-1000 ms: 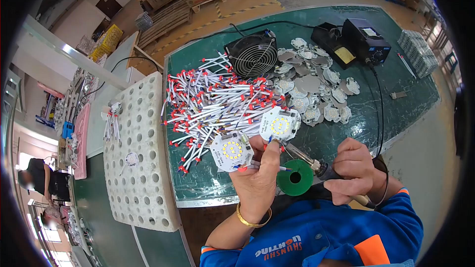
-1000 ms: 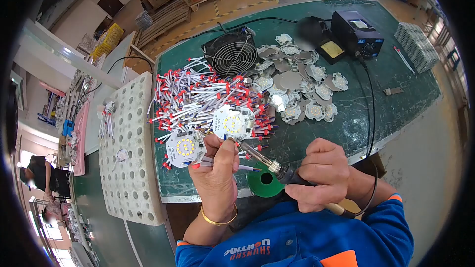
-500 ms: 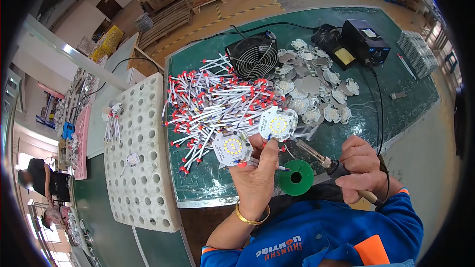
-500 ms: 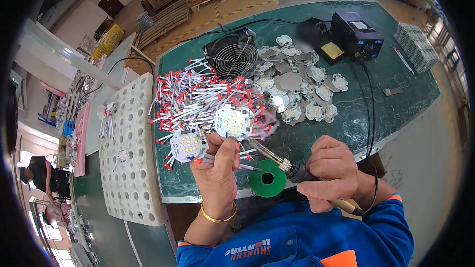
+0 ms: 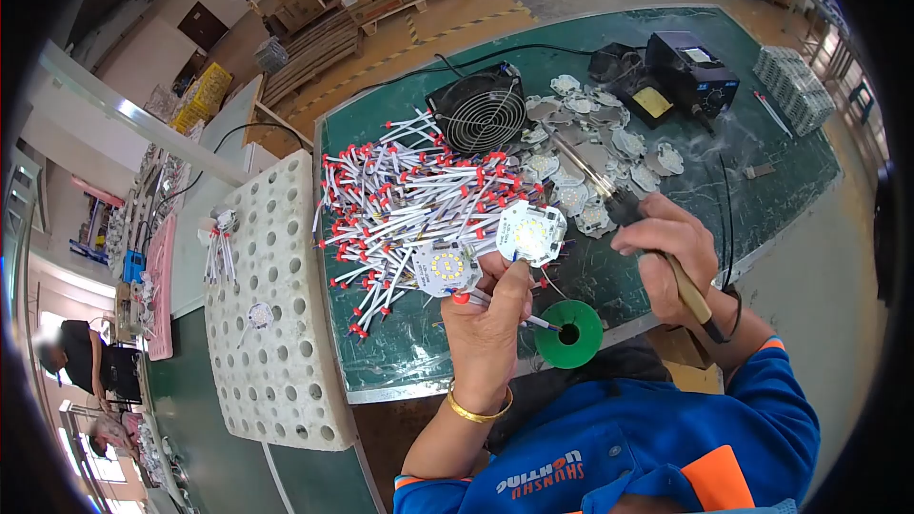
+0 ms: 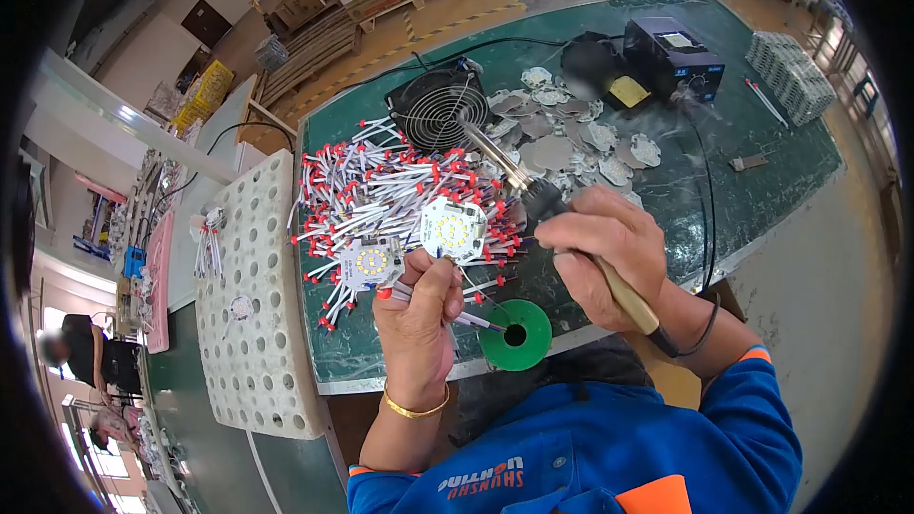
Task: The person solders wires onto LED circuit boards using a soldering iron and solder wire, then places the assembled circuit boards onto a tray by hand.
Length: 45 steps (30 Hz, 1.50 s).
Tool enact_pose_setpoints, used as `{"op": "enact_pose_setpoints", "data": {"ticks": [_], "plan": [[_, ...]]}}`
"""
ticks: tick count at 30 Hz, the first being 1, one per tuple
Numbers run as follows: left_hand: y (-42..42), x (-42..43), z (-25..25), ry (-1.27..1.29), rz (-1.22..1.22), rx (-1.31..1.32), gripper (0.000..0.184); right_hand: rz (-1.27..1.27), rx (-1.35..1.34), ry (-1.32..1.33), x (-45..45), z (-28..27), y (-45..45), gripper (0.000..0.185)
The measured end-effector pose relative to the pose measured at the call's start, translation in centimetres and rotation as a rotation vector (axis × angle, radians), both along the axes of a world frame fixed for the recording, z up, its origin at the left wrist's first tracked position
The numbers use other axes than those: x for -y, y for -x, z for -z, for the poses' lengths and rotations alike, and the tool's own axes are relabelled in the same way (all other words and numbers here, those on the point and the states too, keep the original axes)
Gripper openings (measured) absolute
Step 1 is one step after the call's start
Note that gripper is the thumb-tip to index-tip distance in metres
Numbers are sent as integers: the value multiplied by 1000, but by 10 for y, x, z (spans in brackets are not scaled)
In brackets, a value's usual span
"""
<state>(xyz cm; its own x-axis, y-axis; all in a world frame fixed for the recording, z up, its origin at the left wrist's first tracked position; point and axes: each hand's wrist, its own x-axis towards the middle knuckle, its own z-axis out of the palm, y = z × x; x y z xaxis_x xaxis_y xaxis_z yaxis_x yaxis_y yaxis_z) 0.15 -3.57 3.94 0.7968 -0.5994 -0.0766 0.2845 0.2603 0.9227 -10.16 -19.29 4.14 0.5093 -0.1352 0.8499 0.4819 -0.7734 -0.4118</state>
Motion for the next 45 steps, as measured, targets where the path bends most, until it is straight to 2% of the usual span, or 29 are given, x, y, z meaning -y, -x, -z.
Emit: {"op": "enact_pose_setpoints", "data": {"ticks": [1, 6, 9, 13, 27, 36, 38, 41, 45], "plan": [[-1, 0, 0, -4, -5, -15, 11, -13, 16, -58, -1, 0, -3, 19], [-1, -2, 0, -6, -24, -40, 11, -145, 43, -16, -4, -5, 5, 18], [4, 0, -2, -7, -51, 55, 9, -217, -30, 25, -4, -7, 22, 16], [8, 1, -5, -31, -102, 64, 6, -290, -60, -10, -6, -4, 33, 23], [14, -1, -7, -18, -129, 73, 5, -287, -74, 9, -10, 6, 33, 25], [12, 0, -4, -43, -132, 84, 6, -241, -45, 151, -9, 8, 30, 17], [12, 2, -4, -60, -150, 97, 6, -218, -39, 347, -8, 7, 28, 16], [10, 5, -2, -63, -151, 67, 6, -175, -65, 478, -7, 5, 27, 15], [7, 4, 1, -71, -114, 89, 6, -188, -72, 419, -5, 7, 28, 16]]}}
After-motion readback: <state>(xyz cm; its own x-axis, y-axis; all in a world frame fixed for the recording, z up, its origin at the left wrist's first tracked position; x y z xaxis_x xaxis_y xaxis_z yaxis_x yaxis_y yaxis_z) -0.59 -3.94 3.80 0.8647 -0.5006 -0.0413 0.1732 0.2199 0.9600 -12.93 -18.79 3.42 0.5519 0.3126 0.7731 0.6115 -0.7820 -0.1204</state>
